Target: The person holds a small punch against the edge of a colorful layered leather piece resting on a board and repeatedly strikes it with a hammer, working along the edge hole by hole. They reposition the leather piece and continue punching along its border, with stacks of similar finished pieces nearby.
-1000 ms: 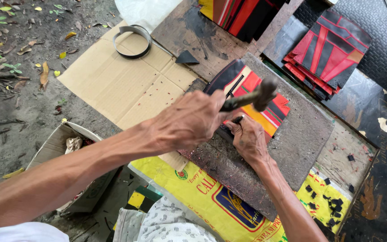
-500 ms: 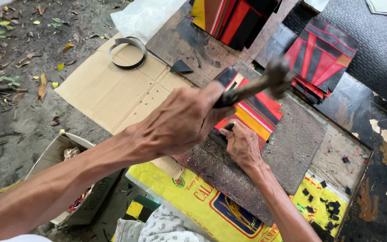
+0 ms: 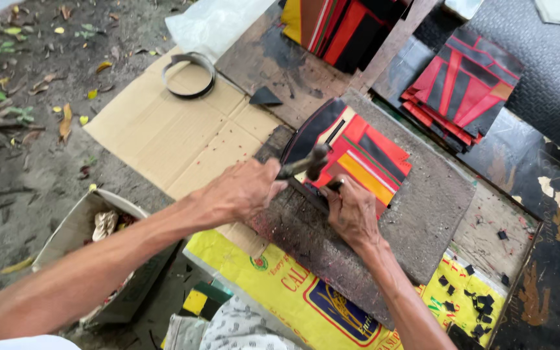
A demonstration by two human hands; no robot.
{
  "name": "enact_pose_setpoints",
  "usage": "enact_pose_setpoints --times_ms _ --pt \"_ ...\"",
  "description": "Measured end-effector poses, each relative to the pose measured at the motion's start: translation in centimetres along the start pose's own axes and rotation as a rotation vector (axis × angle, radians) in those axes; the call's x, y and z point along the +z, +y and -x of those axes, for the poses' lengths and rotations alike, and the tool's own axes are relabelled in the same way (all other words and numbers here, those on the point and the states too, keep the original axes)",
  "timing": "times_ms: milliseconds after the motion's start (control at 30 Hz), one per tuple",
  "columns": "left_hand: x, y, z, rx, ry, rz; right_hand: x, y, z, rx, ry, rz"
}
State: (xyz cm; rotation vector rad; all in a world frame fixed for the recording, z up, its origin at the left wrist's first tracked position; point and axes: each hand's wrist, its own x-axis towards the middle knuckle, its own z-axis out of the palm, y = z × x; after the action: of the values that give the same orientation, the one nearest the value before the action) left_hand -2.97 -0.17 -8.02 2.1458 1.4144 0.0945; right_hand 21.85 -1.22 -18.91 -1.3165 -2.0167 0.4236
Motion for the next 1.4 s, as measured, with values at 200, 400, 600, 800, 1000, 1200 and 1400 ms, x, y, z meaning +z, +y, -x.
enact_pose_setpoints --times_ms 200,400,600,800,1000,1200,1400 --pt "1.8 -2.6 -0.5 -0.096 -0.04 0.133 0.1 2.2 1.4 0.546 0.273 -0.778" --pt "4.7 -4.8 -5.0 -0.147 0.444 0.297 -3.4 6.2 6.6 0.605 0.579 -0.669" --pt "6.5 -8.0 -8.3 -0.189 0.559 0.49 -1.7 7.1 5.4 0.605 0.456 -0.684" --pt "5.9 -10.1 -8.3 -0.22 0.588 0.566 -1.5 6.4 3.8 0.565 0.41 -0.707" --pt "6.7 -10.0 -8.5 -0.263 0.597 0.589 -2.8 5.1 3.6 0.566 0.34 -1.193" --pt "7.1 -10.1 -9.0 -0.278 0.626 0.626 -0.9 1.8 1.5 0.558 0.151 -1.078" --pt "6.9 -10.0 -9.0 -0.296 0.635 0.609 2.1 -1.2 0.0 0.305 -0.104 -0.69"
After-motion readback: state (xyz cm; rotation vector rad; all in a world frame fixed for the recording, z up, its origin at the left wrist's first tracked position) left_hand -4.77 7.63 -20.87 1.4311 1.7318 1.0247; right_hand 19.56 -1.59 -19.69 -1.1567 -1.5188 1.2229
